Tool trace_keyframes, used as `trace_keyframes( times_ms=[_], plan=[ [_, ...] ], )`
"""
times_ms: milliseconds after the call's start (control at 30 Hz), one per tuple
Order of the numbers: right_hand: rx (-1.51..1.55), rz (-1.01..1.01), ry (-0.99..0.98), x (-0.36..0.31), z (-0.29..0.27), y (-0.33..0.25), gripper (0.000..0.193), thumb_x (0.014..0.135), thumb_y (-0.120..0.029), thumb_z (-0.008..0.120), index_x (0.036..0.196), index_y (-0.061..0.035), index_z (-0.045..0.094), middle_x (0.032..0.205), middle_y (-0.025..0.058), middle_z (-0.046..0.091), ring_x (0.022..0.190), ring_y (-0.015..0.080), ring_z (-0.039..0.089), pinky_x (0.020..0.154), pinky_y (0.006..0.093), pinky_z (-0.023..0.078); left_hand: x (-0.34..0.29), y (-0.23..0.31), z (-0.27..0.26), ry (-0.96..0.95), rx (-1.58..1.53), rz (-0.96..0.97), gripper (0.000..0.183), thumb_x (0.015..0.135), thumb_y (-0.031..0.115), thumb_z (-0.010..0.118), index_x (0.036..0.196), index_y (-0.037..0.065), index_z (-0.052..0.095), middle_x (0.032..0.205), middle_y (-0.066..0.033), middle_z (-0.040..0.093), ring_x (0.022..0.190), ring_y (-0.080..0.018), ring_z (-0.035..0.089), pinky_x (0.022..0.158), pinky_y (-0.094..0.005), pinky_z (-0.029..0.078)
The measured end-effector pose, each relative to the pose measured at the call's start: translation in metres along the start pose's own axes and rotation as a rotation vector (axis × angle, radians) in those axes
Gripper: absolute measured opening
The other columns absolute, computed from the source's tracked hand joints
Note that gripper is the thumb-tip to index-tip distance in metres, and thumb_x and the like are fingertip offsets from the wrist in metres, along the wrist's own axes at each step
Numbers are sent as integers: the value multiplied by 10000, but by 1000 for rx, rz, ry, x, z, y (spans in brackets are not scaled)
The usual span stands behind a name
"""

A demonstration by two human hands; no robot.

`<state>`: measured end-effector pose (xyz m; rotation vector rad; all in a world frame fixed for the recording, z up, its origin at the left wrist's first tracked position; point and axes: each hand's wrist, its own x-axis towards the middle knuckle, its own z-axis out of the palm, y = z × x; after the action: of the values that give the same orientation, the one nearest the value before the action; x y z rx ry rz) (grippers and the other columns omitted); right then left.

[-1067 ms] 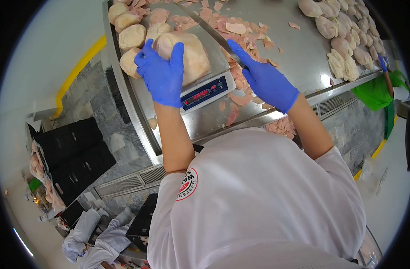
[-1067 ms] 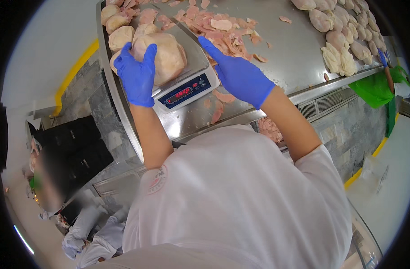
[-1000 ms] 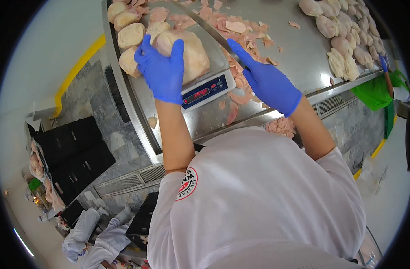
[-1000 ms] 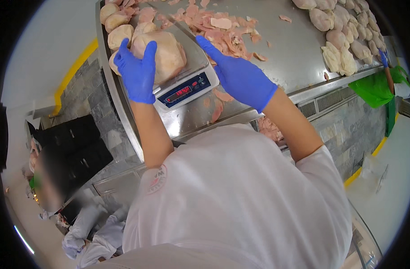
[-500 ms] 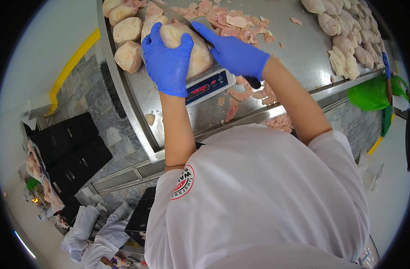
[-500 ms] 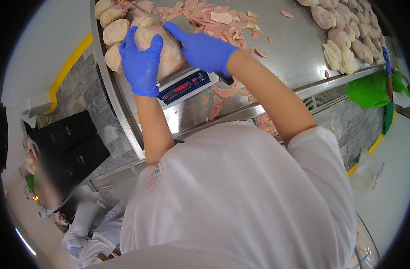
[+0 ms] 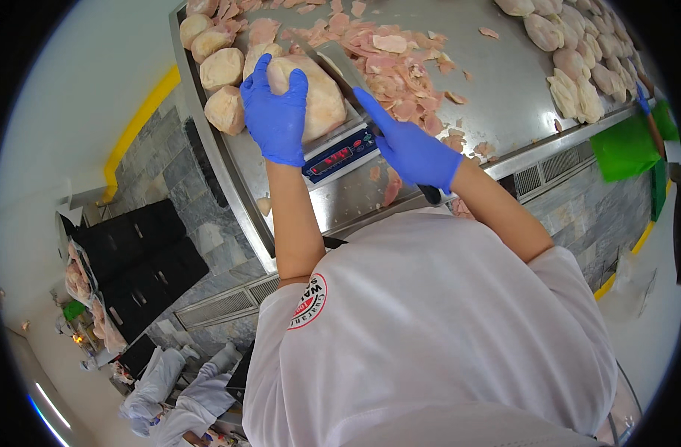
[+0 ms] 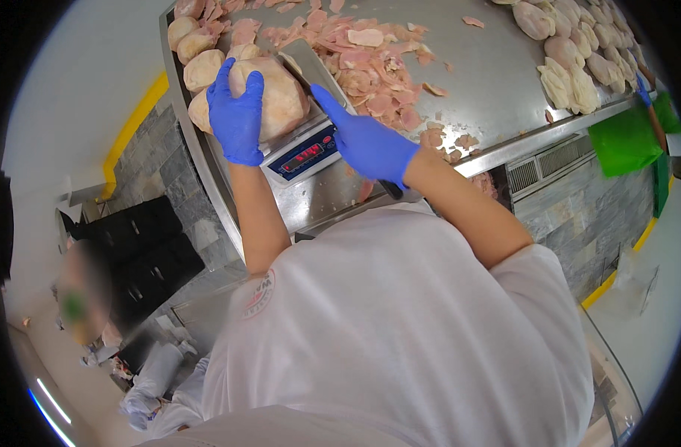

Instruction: The person trims fat and skin from raw chicken breasts using a knife. They repeatedly place the chicken on a digital scale to check the weight, trim small amounts of tissue, and then move the finished pieces to the side of the stainless steel table.

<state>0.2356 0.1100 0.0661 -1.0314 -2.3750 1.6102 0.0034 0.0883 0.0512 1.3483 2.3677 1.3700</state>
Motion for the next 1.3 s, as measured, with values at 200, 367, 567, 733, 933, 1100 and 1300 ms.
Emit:
trace_keyframes(
  times_ms=[200, 367, 567, 733, 933, 1100, 1300],
  plan=[
    [-31, 167, -103, 36, -23, -46, 787, 946, -32, 408, 1622, -219, 53, 846, 209, 616, 668, 266, 610, 684, 395, 514, 2, -8, 6, 33, 19, 40, 635, 834, 385, 739, 1342, 37, 586, 1288, -236, 590, 1206, -373, 574, 1044, -431, 451],
    [-77, 73, -61, 23, -5, -12, 804, 934, -34, 416, 1622, -233, 51, 884, 233, 635, 671, 289, 627, 683, 433, 519, 3, -4, 8, 85, 11, -48, 604, 845, 338, 745, 1347, 37, 595, 1317, -257, 600, 1228, -353, 581, 1043, -418, 452],
    [-199, -86, 62, -34, -1, 30, 824, 905, -14, 479, 1619, -208, 115, 847, 249, 627, 671, 340, 624, 699, 444, 517, 15, -22, -6, -166, -156, 75, 699, 819, 370, 775, 1394, 36, 558, 1355, -238, 587, 1262, -337, 564, 1064, -412, 437],
    [-285, -183, 287, -8, -30, 27, 815, 909, -13, 504, 1614, -228, 155, 734, 235, 622, 667, 354, 638, 683, 450, 517, 25, -20, -10, -164, -75, 162, 920, 774, 424, 809, 1486, -4, 414, 1407, -272, 523, 1297, -377, 522, 1085, -421, 418],
    [-350, -139, 126, -19, -21, -19, 820, 900, 6, 476, 1611, -243, 152, 745, 240, 640, 653, 362, 648, 662, 452, 517, -8, 10, -6, -135, 175, 65, 1006, 674, 457, 844, 1447, -27, 419, 1366, -295, 509, 1270, -426, 501, 1067, -455, 427],
    [-308, -210, 202, 28, -12, -27, 806, 904, 5, 457, 1612, -223, 147, 783, 237, 664, 644, 330, 650, 640, 440, 522, -8, 9, -3, -133, 140, 94, 999, 645, 427, 857, 1440, -9, 437, 1331, -275, 529, 1244, -410, 517, 1064, -463, 426],
    [-61, -83, 33, 83, -39, -35, 746, 952, -32, 418, 1613, -206, 119, 929, 263, 679, 626, 287, 651, 613, 416, 537, -13, 19, -5, -104, 141, 81, 959, 664, 416, 856, 1427, -10, 463, 1352, -265, 537, 1251, -400, 525, 1068, -457, 423]
  ],
)
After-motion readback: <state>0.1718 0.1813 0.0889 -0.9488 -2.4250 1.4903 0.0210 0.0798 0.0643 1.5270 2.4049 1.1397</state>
